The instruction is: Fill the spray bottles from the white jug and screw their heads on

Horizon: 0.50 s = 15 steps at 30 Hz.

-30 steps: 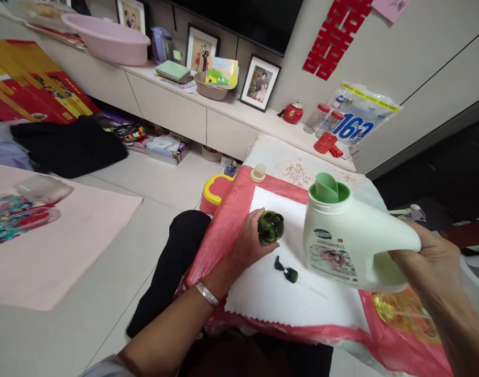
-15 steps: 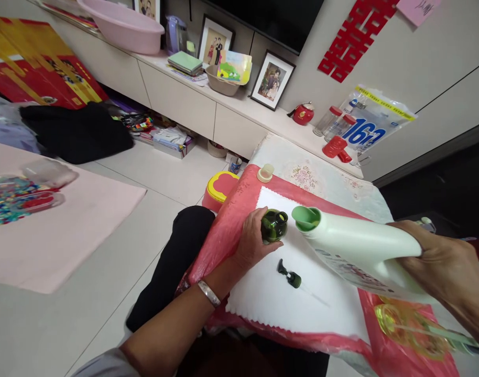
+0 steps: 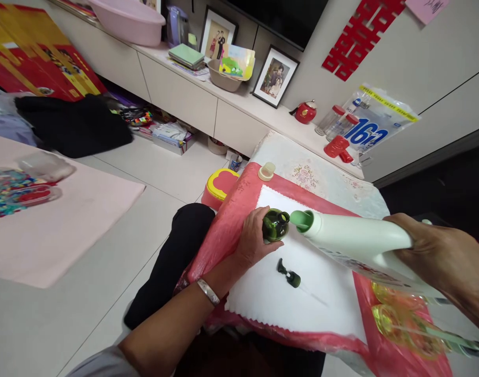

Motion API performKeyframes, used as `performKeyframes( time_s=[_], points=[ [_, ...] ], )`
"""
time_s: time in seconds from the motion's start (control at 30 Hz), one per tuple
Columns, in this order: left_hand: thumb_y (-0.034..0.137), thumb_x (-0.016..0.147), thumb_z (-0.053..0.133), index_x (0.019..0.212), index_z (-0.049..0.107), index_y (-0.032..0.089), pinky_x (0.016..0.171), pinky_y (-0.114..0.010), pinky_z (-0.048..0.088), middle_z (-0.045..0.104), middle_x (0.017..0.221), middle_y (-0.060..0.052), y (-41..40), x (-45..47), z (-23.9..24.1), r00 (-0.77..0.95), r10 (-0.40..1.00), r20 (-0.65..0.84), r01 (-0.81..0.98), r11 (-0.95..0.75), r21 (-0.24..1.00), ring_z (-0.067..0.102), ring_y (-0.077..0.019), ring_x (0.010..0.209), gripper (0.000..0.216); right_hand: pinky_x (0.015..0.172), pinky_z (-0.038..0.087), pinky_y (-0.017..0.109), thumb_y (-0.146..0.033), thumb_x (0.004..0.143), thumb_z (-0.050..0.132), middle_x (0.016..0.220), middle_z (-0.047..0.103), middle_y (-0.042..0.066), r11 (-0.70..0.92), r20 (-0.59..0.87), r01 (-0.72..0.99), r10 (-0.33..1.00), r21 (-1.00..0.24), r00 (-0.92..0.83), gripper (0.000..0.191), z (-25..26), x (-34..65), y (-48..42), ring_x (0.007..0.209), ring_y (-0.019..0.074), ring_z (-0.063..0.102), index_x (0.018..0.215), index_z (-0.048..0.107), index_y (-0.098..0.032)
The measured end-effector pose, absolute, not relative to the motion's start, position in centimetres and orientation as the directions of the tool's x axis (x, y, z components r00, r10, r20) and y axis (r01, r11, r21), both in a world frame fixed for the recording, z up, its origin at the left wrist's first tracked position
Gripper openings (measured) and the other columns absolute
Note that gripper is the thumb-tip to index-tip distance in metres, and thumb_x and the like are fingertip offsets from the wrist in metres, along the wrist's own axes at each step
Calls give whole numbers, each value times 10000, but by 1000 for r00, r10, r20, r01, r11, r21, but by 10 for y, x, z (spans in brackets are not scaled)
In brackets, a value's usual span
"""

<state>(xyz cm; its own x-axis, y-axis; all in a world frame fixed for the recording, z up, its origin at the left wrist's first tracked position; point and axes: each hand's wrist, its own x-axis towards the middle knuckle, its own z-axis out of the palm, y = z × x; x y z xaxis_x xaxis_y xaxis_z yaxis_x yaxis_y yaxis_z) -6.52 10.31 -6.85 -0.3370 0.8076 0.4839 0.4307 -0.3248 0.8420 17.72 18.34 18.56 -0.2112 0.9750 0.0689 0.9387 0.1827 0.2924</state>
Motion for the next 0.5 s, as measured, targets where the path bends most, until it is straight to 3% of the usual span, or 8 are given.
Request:
performKeyframes(
  time_s=[0.3,0.5],
  points=[
    [241,608,920,1451,317,247,1070,-586,462,548,1373,-157,104,-65,-69,-320,808,494,447,-332,831,553,-393,1285,1037,473,267,261,-377,561,657,686,707,-21,232,40,904,964,359,-263,275,193,168,185,507,186,560,827,726,-362],
    [247,608,923,1453,319,243,1077,-590,455,539,1385,-161,105,-65,-71,-318,800,509,446,-347,825,548,-393,1290,1038,509,286,284,-349,573,687,675,686,-45,189,-16,902,980,389,-198,261,200,158,182,530,178,543,829,720,-387]
  ],
)
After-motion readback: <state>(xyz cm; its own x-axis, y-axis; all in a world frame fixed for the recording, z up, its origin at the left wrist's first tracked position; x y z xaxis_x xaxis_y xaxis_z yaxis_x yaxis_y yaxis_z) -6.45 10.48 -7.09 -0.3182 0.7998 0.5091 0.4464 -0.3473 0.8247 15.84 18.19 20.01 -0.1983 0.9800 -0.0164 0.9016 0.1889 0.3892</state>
